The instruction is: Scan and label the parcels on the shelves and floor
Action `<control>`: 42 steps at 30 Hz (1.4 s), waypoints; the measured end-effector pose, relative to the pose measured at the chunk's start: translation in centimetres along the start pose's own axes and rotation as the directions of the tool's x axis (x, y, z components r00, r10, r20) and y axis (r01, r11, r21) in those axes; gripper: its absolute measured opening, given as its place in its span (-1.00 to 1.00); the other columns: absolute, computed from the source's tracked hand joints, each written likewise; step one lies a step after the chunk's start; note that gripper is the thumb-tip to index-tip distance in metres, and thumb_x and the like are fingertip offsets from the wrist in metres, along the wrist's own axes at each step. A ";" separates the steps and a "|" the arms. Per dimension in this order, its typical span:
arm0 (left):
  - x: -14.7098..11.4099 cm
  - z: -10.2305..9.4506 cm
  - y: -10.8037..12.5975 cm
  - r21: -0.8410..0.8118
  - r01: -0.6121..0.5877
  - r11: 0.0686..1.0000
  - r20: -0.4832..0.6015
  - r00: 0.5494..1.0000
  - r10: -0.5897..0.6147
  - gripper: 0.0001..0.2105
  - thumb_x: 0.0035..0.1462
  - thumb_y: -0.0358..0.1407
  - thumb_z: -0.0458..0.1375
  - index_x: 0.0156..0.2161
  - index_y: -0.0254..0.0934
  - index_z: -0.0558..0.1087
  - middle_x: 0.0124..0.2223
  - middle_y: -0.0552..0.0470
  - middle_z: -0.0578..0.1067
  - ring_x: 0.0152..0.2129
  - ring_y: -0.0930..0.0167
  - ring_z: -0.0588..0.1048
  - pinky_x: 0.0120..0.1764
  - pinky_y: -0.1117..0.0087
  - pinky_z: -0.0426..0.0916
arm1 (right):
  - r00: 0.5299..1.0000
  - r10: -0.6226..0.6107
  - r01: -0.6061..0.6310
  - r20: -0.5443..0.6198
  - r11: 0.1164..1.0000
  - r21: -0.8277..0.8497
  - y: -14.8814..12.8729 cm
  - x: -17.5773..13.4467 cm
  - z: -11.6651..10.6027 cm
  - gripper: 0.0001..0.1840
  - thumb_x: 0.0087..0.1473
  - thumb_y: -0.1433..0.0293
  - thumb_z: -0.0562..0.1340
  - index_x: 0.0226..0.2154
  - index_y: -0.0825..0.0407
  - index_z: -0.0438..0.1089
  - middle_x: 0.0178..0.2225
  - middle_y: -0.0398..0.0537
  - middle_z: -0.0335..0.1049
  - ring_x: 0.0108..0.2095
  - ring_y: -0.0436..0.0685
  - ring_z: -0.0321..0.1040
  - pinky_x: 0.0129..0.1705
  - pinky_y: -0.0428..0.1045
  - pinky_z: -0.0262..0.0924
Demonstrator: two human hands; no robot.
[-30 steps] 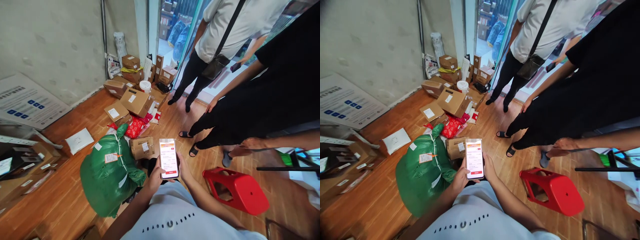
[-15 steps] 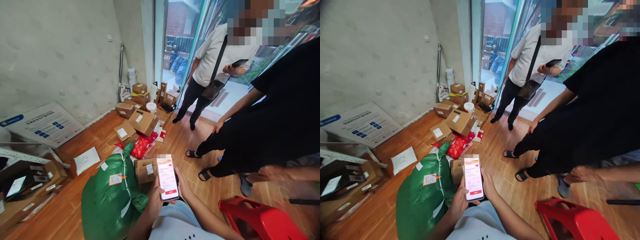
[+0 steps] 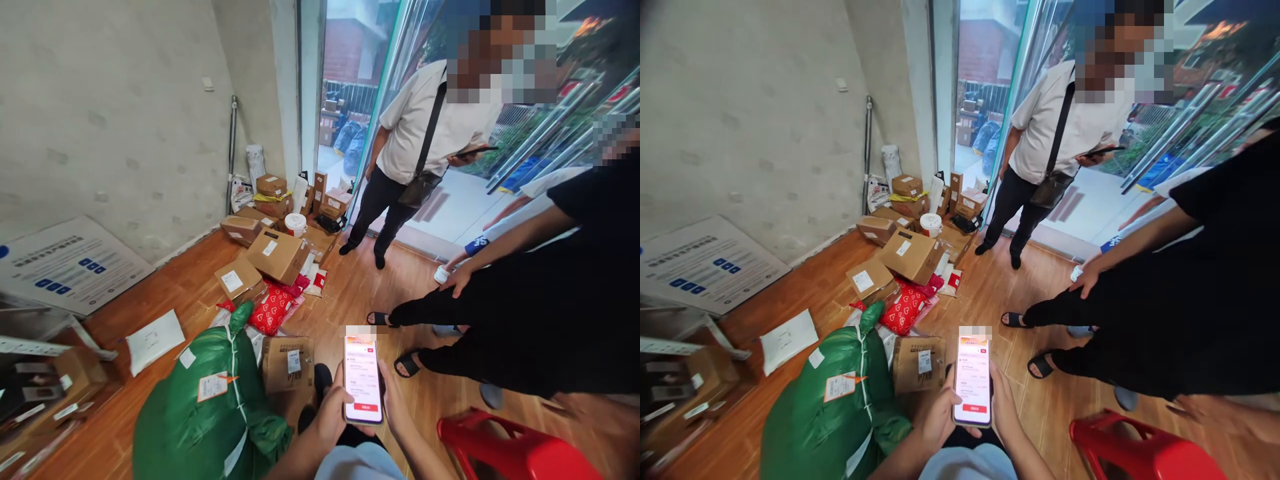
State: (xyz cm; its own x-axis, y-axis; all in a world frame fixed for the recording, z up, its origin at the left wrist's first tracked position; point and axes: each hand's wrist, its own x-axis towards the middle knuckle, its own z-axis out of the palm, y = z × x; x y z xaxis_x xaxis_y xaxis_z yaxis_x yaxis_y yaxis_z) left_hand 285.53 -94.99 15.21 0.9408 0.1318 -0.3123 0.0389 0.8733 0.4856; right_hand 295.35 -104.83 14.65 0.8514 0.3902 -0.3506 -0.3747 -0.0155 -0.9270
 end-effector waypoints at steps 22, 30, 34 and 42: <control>10.3 1.4 -4.4 -0.059 -0.195 0.979 -0.439 0.886 0.150 -0.14 -0.07 -0.31 0.13 0.33 -0.06 -0.16 0.12 -0.19 0.41 -0.12 0.07 0.48 -0.46 0.33 0.45 | 0.841 0.165 -0.157 0.516 0.986 -0.059 -2.6 13.8 -3.2 -0.44 0.11 -0.07 0.11 -0.18 0.03 0.51 -0.24 0.03 0.55 -0.24 0.20 0.42 -0.08 0.09 0.25; 12.5 3.0 -4.4 -0.011 -0.152 0.988 -0.444 0.886 0.132 -0.17 -0.05 -0.33 0.12 0.32 0.00 -0.13 0.16 -0.13 0.37 -0.08 0.10 0.47 -0.26 0.20 0.47 | 0.822 0.219 -0.238 0.526 0.971 -0.031 -2.6 16.4 -4.7 -0.39 0.07 -0.11 0.12 -0.22 0.09 0.50 -0.30 0.05 0.57 -0.22 0.24 0.46 -0.14 0.08 0.32; 13.2 4.6 -4.4 0.041 -0.165 0.985 -0.467 0.869 0.165 -0.21 -0.05 -0.38 0.07 0.30 0.01 -0.08 0.22 -0.12 0.30 -0.04 0.10 0.45 -0.22 0.18 0.47 | 0.802 0.235 -0.287 0.550 0.958 0.009 -2.7 16.9 -5.6 -0.37 0.08 -0.10 0.12 -0.16 0.09 0.50 -0.29 0.05 0.57 -0.19 0.25 0.47 -0.08 0.10 0.33; 16.9 7.4 -5.1 0.087 -0.077 0.993 -0.411 0.905 0.106 -0.13 -0.15 -0.43 0.04 0.33 -0.12 -0.12 0.21 -0.27 0.27 -0.17 0.04 0.52 -0.48 0.17 0.51 | 0.826 0.315 -0.422 0.467 0.895 0.143 -3.2 17.9 -9.9 -0.38 0.02 -0.13 0.14 -0.18 0.04 0.50 -0.21 0.08 0.59 -0.18 0.32 0.51 -0.13 0.16 0.38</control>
State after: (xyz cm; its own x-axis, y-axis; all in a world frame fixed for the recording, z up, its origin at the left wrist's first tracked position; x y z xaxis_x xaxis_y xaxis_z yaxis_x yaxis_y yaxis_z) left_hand 303.68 -100.70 13.47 0.7175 0.4045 -0.5671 -0.0043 0.8166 0.5771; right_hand 315.37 -106.89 10.04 0.4138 0.7476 -0.5195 -0.7470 -0.0473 -0.6631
